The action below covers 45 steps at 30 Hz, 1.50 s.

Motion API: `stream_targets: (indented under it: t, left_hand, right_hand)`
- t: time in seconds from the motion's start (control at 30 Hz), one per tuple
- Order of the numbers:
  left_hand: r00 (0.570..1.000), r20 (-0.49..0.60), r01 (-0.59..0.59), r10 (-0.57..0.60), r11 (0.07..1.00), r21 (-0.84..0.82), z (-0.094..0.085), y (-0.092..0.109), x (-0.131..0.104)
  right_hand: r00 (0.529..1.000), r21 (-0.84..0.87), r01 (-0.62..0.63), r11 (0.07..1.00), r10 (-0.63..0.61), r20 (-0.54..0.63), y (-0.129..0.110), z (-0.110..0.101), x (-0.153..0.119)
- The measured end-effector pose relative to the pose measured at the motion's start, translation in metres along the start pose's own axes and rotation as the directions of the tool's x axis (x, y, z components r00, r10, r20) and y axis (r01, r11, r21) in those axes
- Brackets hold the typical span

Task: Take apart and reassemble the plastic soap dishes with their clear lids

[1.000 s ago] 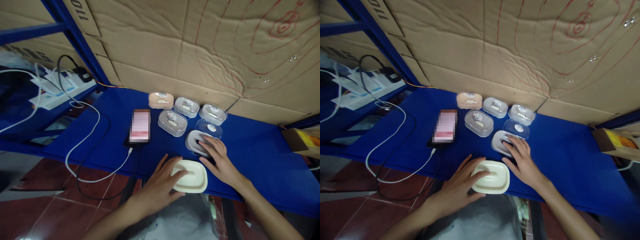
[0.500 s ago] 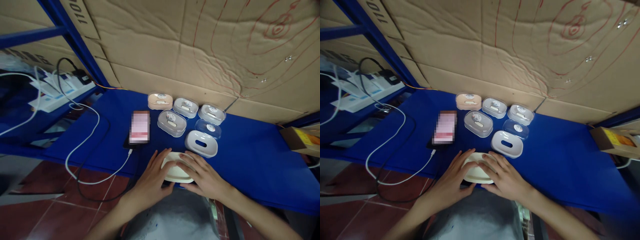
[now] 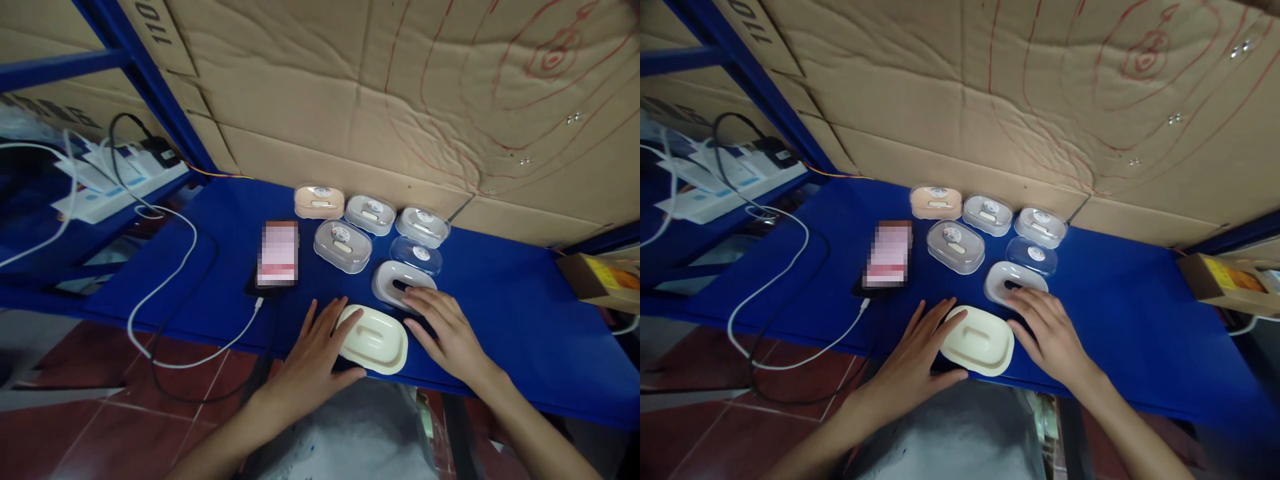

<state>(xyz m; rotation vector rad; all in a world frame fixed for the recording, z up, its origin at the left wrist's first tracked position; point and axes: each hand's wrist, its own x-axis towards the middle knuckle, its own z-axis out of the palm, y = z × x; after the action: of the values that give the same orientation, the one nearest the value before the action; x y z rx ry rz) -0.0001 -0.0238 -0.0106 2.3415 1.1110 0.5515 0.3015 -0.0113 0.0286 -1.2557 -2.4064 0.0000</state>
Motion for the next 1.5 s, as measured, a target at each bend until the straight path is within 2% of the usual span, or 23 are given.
stream_targets:
  t: [0.13,0.23,0.27,0.33,0.4,0.47,0.57,0.63,0.7,0.87,1.0,1.13,1.23,1.3,1.33,1.4,1.47,1.5]
  left_hand:
    - [0.998,-0.047,0.03,-0.038,0.989,-0.146,-0.001,0.0,0.002]
    - [0.98,-0.143,0.07,-0.135,0.92,-0.384,0.002,0.003,0.003]
    - [0.966,-0.177,0.078,-0.19,0.862,-0.501,0.004,0.005,0.003]
    - [0.925,-0.201,0.08,-0.324,0.68,-0.728,0.008,0.01,0.004]
    - [0.888,-0.161,0.073,-0.431,0.477,-0.876,0.01,0.016,0.006]
    - [0.879,-0.088,0.068,-0.469,0.305,-0.95,0.01,0.02,0.008]
    - [0.889,0.047,0.084,-0.455,0.061,-0.995,0.008,0.021,0.013]
    - [0.874,0.135,0.106,-0.467,-0.086,-0.991,0.005,0.02,0.015]
    - [0.847,0.195,0.111,-0.495,-0.193,-0.975,0.002,0.019,0.016]
    - [0.823,0.247,0.097,-0.511,-0.302,-0.948,-0.001,0.022,0.018]
    - [0.816,0.216,0.025,-0.536,-0.341,-0.94,0.007,0.02,0.018]
    - [0.805,0.274,0.035,-0.526,-0.419,-0.907,0.013,0.015,0.018]
    - [0.774,0.33,0.057,-0.541,-0.459,-0.887,0.011,0.013,0.018]
    - [0.762,0.36,0.079,-0.538,-0.475,-0.877,0.008,0.013,0.018]
    - [0.766,0.369,0.087,-0.527,-0.483,-0.871,0.006,0.013,0.019]
    - [0.793,0.367,0.096,-0.485,-0.496,-0.863,0.004,0.013,0.019]
    - [0.828,0.35,0.101,-0.438,-0.497,-0.862,0.004,0.013,0.021]
    - [0.84,0.344,0.105,-0.419,-0.497,-0.861,0.004,0.012,0.021]
  right_hand:
    - [0.999,-0.138,-0.024,0.99,0.028,0.021,0.009,0.005,0.006]
    - [0.999,-0.083,-0.011,0.996,0.008,-0.044,-0.002,0.003,0.005]
    - [0.998,-0.029,-0.005,1.0,0.003,-0.07,-0.01,0.002,0.003]
    - [0.994,0.095,0.024,0.995,-0.013,-0.107,-0.029,0.001,0.001]
    - [0.992,0.183,0.053,0.982,-0.03,-0.123,-0.051,0.004,0.001]
    - [0.991,0.21,0.064,0.976,-0.038,-0.127,-0.068,0.011,0.003]
    - [0.99,0.153,0.059,0.986,-0.038,-0.133,-0.08,0.022,0.007]
    - [0.988,0.101,0.08,0.992,-0.066,-0.139,-0.082,0.026,0.009]
    - [0.985,0.068,0.115,0.991,-0.104,-0.139,-0.081,0.029,0.009]
    - [0.982,0.027,0.134,0.991,-0.129,-0.138,-0.083,0.034,0.006]
    - [0.981,0.042,0.12,0.992,-0.112,-0.161,-0.085,0.044,0.004]
    - [0.977,0.057,0.176,0.983,-0.168,-0.13,-0.085,0.047,0.003]
    - [0.971,0.093,0.239,0.967,-0.235,-0.049,-0.071,0.034,0.011]
    - [0.972,0.117,0.234,0.965,-0.233,-0.016,-0.045,0.021,0.022]
    - [0.981,0.112,0.196,0.974,-0.195,-0.022,-0.028,0.014,0.027]
    - [0.999,0.04,0.034,0.999,-0.033,-0.022,0.012,0.005,0.037]
    - [0.994,-0.111,-0.1,0.989,0.103,0.024,0.05,0.002,0.043]
    - [0.99,-0.159,-0.123,0.98,0.133,0.054,0.066,0.003,0.043]
